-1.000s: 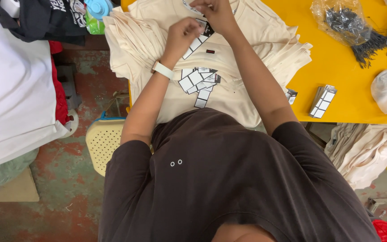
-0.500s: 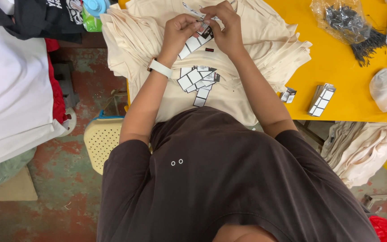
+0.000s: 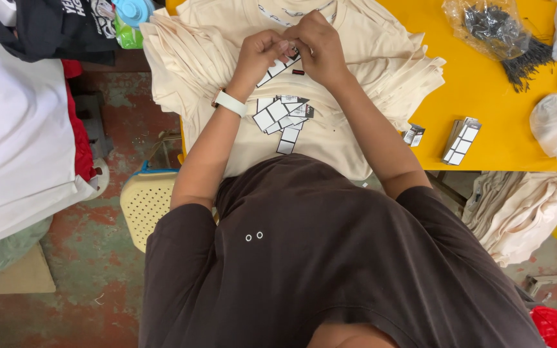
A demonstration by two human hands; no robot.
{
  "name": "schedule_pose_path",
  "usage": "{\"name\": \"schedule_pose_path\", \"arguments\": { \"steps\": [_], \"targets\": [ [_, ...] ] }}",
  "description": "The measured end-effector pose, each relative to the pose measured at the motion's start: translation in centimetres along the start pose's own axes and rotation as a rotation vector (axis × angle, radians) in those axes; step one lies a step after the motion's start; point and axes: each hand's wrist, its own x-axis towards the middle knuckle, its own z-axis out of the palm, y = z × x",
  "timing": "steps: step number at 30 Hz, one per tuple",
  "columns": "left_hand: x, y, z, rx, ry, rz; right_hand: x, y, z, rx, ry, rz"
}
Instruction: Attaching tags or stickers to a stack of t-shirts
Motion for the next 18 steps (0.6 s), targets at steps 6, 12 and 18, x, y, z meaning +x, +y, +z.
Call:
{"name": "schedule_pose_path", "arguments": {
  "steps": [6,12,18],
  "targets": [
    [0.4,-1.7,0.6,-0.034,0.063,0.008,-0.6,2.7,-1.0,0.109,-0.046,0.124],
    [2.6,-2.2,0.7,0.814,0.137,-0.176,-7.4,12.4,-1.7,-0.538,0.096,0.851],
    [-0.6,4.7,0.5,0.257,-0.149,-0.096,-9.8,9.4,-5.4,-0.342,0.15,0.353]
  ]
}}
